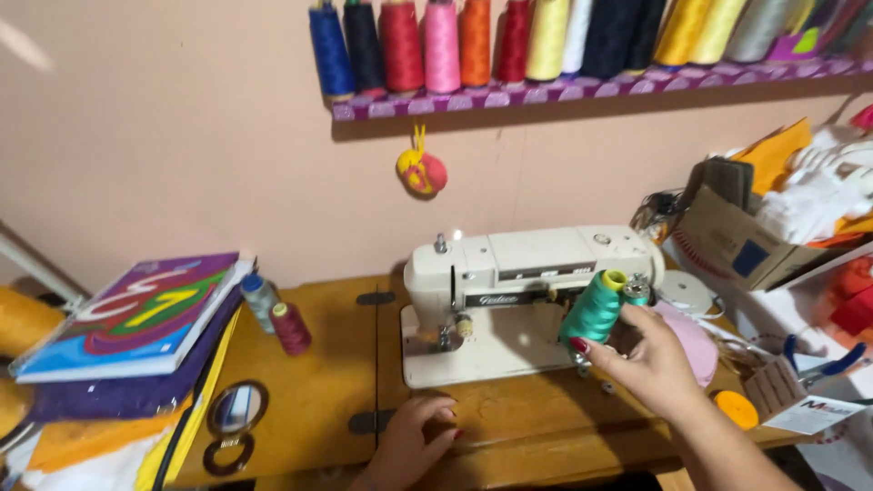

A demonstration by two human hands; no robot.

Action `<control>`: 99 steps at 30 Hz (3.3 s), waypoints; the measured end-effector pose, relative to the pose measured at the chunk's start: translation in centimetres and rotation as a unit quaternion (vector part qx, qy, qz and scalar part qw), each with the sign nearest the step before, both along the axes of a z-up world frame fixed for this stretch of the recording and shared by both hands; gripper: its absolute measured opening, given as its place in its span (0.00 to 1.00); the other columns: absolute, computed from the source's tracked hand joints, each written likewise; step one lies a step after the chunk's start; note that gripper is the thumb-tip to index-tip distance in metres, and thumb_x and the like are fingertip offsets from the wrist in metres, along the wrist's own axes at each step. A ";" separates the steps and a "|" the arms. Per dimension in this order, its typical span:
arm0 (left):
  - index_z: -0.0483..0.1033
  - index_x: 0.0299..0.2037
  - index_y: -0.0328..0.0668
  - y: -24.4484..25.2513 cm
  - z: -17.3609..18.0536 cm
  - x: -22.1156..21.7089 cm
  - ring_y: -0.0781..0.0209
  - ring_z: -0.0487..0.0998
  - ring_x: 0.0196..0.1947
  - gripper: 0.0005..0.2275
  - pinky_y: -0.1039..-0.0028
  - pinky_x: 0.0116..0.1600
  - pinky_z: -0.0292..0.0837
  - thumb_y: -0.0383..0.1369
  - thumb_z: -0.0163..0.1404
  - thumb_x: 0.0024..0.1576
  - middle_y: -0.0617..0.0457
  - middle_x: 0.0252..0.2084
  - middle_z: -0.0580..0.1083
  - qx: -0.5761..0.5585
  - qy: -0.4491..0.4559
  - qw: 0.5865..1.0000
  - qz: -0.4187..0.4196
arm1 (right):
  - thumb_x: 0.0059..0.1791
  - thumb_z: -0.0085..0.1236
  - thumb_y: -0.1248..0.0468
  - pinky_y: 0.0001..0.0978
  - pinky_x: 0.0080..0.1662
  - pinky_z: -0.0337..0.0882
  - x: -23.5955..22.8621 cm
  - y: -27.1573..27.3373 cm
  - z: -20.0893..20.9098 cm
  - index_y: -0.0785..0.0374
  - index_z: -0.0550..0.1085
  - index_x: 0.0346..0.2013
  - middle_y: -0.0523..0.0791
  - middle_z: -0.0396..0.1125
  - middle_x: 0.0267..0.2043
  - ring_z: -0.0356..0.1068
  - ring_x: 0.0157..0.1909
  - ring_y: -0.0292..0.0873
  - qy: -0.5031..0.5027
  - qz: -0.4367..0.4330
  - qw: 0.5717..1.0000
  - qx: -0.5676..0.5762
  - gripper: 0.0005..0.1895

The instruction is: The person threads a sewing machine, first handling a teal spool of thread and then a maroon spool. They pull the thread through the machine's guides and tension assembly, then use scissors to cut the thread end.

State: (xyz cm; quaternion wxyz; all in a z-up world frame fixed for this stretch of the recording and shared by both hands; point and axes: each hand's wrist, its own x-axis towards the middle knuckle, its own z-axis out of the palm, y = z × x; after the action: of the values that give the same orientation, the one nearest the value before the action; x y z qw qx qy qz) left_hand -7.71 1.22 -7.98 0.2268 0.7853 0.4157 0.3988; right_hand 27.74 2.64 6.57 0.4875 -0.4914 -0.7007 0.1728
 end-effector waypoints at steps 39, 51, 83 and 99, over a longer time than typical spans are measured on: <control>0.50 0.72 0.38 8.2 5.2 -8.8 0.42 0.56 0.72 0.37 0.53 0.72 0.55 0.38 0.58 0.56 0.41 0.72 0.58 -0.091 -0.119 0.909 0.390 | 0.47 0.62 0.69 0.31 0.60 0.75 -14.2 1.7 -16.1 0.60 0.76 0.51 0.44 0.77 0.49 0.78 0.51 0.40 0.012 0.227 0.965 -0.133 0.18; 0.70 0.56 0.42 12.1 -0.2 -17.5 0.38 0.76 0.52 0.25 0.53 0.58 0.70 0.42 0.60 0.51 0.42 0.50 0.76 0.009 -0.048 0.868 0.493 | 0.48 0.59 0.72 0.35 0.56 0.74 -14.2 1.1 -16.7 0.64 0.77 0.50 0.49 0.77 0.47 0.76 0.48 0.41 0.073 0.218 0.962 -0.150 0.15; 0.70 0.55 0.29 -0.8 -1.9 4.4 0.50 0.77 0.47 0.22 0.66 0.57 0.70 0.44 0.40 0.64 0.45 0.44 0.73 0.269 0.121 0.953 0.068 | 0.51 0.52 0.66 0.59 0.54 0.76 -11.2 -4.0 -15.0 0.70 0.65 0.67 0.54 0.70 0.57 0.74 0.55 0.55 0.476 0.298 0.769 -0.306 0.29; 0.72 0.31 0.51 -1.8 1.5 2.7 0.58 0.76 0.31 0.02 0.71 0.36 0.71 0.33 0.48 0.55 0.61 0.30 0.68 0.265 0.066 0.951 0.143 | 0.55 0.46 0.53 0.46 0.40 0.74 -9.5 -3.8 -14.1 0.66 0.71 0.59 0.60 0.71 0.54 0.73 0.44 0.56 0.524 0.413 0.636 -0.387 0.24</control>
State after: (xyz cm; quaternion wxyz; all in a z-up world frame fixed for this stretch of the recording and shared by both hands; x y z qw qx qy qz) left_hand -5.06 -0.59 -6.50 -0.0767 0.7738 0.4170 0.4706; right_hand 18.23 -1.17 -7.58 0.4163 -0.1216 -0.3262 0.8399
